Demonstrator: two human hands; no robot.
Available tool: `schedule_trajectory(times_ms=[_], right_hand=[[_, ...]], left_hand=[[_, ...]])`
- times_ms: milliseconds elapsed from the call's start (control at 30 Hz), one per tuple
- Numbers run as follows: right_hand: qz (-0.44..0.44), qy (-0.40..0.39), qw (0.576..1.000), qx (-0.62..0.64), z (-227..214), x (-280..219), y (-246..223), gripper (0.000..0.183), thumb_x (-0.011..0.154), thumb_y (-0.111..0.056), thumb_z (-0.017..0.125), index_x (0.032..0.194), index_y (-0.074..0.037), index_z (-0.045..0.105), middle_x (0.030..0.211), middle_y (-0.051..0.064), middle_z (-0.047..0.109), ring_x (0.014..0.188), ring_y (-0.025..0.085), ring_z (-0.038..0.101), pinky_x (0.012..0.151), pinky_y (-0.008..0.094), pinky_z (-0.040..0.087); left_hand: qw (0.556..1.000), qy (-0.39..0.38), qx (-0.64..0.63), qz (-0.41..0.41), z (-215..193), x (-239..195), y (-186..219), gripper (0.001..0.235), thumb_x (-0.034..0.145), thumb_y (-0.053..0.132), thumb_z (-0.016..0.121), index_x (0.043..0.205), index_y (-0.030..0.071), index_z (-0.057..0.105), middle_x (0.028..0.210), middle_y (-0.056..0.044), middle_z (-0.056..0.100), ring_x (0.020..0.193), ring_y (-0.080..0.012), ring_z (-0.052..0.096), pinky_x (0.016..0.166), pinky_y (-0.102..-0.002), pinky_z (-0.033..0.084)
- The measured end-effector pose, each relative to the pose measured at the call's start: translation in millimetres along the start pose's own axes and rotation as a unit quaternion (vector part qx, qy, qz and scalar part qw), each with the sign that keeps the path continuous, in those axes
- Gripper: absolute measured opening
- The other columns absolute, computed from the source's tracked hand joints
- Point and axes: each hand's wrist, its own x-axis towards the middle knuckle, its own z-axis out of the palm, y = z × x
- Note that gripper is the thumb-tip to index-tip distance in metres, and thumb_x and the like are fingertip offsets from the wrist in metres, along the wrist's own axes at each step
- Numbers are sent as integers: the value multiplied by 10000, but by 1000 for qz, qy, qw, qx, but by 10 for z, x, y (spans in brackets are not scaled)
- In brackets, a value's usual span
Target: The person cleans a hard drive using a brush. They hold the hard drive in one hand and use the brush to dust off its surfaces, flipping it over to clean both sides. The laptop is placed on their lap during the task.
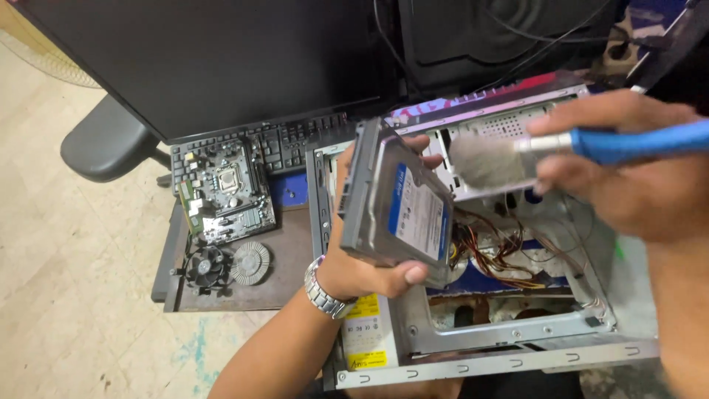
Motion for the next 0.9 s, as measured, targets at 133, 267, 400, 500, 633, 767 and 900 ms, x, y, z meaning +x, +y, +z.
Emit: schedule_trajectory(times_ms=[133, 267, 400, 500, 633, 767, 900], right_hand=[[83, -36, 996, 13, 151, 141, -306, 315, 783, -160, 807, 1076, -65, 740, 996, 77, 789, 864, 153, 770, 759, 231, 621], [148, -7, 982, -115, -22, 81, -198, 194, 976, -71, 784, 1151, 1, 742, 1095, 154, 751, 934, 234, 725, 846, 318, 578], [197, 53, 936, -287, -253, -29, -106, 51, 1175, -81, 775, 1205, -40, 768, 1030, 69, 696, 866, 193, 594, 731, 327, 417], [254, 50, 870, -419, -479, -274, 300, 114, 1200, -230, 826, 1184, -130, 775, 958, 63, 713, 862, 255, 652, 756, 406, 501], [383, -75, 728, -563, -310, 52, 230, 410, 1035, -589, 551, 1218, -318, 800, 962, 140, 827, 956, 465, 767, 828, 485, 590], [443, -178, 782, -400, -44, 505, -284, 319, 1015, -457, 556, 1108, -239, 768, 1026, 143, 773, 938, 376, 707, 883, 498, 524], [225, -97, 821, -515, -371, 188, 171, 209, 1115, -396, 711, 1174, -215, 795, 1022, 64, 784, 865, 370, 721, 725, 465, 525]], left_hand=[[998, -9, -43, -45, -2, -21, 33, 945, 866, 405, 798, 1551, 179, 188, 1560, -184, 416, 1431, -358, 524, 1281, -584, 447], [1000, 27, 12, -11, -23, 9, -1, 894, 903, 407, 766, 1556, 192, 194, 1544, -189, 420, 1429, -354, 518, 1291, -583, 466], [998, 53, 34, -4, 18, 33, 38, 901, 873, 419, 780, 1515, 156, 206, 1506, -155, 435, 1460, -309, 482, 1326, -583, 437], [999, 30, 35, 1, -11, -8, -19, 946, 850, 269, 823, 1566, 252, 206, 1534, -132, 428, 1477, -297, 465, 1350, -544, 411], [995, 56, 68, -40, 20, 18, 30, 966, 801, 340, 835, 1521, 163, 216, 1484, -150, 477, 1386, -345, 573, 1291, -518, 463], [994, 61, 82, -40, 0, 23, 33, 961, 794, 322, 848, 1512, 164, 229, 1483, -133, 485, 1371, -309, 578, 1272, -481, 489], [991, 77, 103, -38, -26, -1, 31, 991, 786, 352, 856, 1523, 165, 220, 1488, -141, 496, 1358, -313, 623, 1257, -477, 519]])
